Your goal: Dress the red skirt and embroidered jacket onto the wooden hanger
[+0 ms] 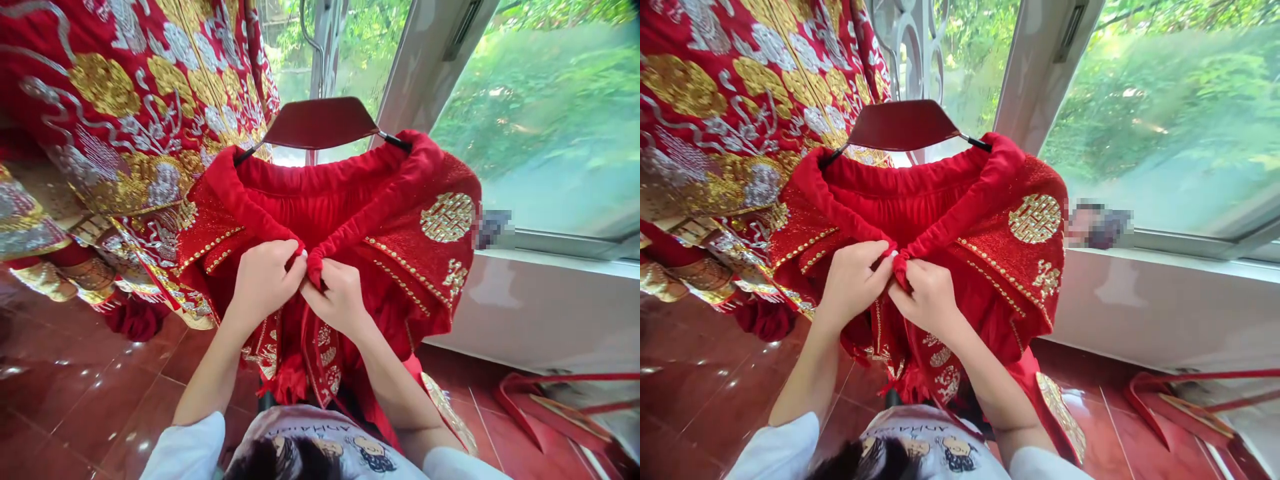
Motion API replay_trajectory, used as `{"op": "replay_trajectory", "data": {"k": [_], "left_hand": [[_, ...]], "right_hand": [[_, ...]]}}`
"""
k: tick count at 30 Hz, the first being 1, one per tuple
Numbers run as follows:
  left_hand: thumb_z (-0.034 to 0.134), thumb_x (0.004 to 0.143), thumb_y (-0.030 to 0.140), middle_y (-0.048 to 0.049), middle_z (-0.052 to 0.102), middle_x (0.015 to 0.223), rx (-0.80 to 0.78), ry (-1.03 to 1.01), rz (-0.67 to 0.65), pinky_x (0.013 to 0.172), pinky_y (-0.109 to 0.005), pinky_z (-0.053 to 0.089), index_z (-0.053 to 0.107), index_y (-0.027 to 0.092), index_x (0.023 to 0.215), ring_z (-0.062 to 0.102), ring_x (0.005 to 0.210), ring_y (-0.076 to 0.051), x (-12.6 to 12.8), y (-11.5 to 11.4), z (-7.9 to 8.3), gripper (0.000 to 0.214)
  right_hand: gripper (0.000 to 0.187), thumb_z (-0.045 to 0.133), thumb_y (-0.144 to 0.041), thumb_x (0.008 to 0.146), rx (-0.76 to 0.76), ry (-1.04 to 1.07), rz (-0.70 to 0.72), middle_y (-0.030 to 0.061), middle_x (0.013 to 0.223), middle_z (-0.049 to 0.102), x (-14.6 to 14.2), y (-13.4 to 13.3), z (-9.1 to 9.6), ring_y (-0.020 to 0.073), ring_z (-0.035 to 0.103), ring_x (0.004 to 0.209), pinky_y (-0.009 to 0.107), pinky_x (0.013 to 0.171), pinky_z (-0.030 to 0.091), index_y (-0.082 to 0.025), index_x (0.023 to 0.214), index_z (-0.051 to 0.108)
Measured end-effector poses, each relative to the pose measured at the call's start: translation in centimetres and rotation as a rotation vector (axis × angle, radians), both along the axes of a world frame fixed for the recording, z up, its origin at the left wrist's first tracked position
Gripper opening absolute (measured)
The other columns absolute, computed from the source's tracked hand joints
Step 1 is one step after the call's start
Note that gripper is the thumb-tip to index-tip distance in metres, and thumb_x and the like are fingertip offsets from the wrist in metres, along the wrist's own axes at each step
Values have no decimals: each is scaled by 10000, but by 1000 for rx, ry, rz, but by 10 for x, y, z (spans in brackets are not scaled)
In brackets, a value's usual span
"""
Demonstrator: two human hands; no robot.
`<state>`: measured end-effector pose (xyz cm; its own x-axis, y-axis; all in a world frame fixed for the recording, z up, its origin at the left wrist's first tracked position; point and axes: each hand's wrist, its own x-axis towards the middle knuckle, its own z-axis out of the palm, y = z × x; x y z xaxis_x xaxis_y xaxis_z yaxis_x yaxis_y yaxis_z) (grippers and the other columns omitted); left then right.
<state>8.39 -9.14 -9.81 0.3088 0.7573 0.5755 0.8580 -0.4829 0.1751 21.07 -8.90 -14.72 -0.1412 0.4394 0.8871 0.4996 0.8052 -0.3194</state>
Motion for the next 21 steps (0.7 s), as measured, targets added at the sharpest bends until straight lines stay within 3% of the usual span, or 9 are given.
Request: {"op": "replay_trajectory", "data": {"k": [3, 6, 9, 10, 12, 15, 18, 21], "left_hand": [[441, 886, 310, 17, 534, 604, -63, -99, 39, 556, -262, 278, 439, 199, 632, 473, 559, -128, -7, 7, -13, 277], [442, 888, 375, 14, 531, 610, 4, -275, 166, 557, -254, 302, 446, 199, 651, 479, 562, -128, -18, -4, -40, 295], [427, 867, 430, 27, 466, 525, 78, -489, 242, 516, -247, 313, 435, 206, 616, 445, 487, -121, -22, -23, -83, 337], [420, 865, 442, 32, 452, 498, 34, -540, 242, 500, -245, 316, 441, 208, 607, 441, 461, -119, -20, -28, -100, 349], [424, 873, 433, 35, 467, 474, -213, -589, 189, 483, -236, 337, 472, 206, 613, 465, 435, -118, -11, -36, -133, 348], [481, 874, 390, -9, 615, 627, -545, -509, 199, 537, -241, 410, 561, 184, 781, 591, 547, -150, 8, -34, -174, 240], [547, 850, 450, -130, 686, 926, -544, -302, 375, 614, -307, 461, 553, 120, 1065, 679, 781, -257, 20, -22, -196, 394], [531, 848, 533, -169, 678, 969, -514, -148, 464, 603, -339, 466, 529, 87, 1139, 683, 831, -316, 22, -5, -202, 532]], "right_hand": [[294, 526, -133, 794, -18, -31, -45, -46, 516, 393, 1, 11, -13, 70, 342, 455, 200, 458, 282, -203, 584, 332], [324, 563, -144, 813, -20, -18, -74, -54, 506, 378, 13, 7, -25, 64, 338, 450, 198, 461, 281, -197, 576, 349], [334, 570, -133, 826, -78, 53, -69, -58, 512, 391, 27, -7, -34, 54, 349, 453, 187, 467, 290, -190, 575, 357], [344, 568, -131, 829, -99, 72, -73, -59, 511, 392, 31, -11, -37, 51, 348, 452, 186, 464, 288, -189, 569, 350], [375, 566, -137, 834, -137, 97, -102, -63, 498, 375, 37, -19, -43, 47, 333, 443, 187, 451, 274, -187, 547, 329], [399, 575, -142, 831, -159, 114, -172, -67, 483, 351, 44, -25, -49, 45, 315, 433, 191, 438, 261, -184, 527, 320], [414, 589, -145, 823, -170, 126, -222, -70, 477, 339, 46, -28, -55, 42, 296, 426, 192, 432, 253, -182, 520, 310], [426, 603, -155, 818, -187, 133, -251, -72, 473, 326, 46, -30, -59, 37, 290, 421, 193, 428, 246, -181, 519, 302]]}}
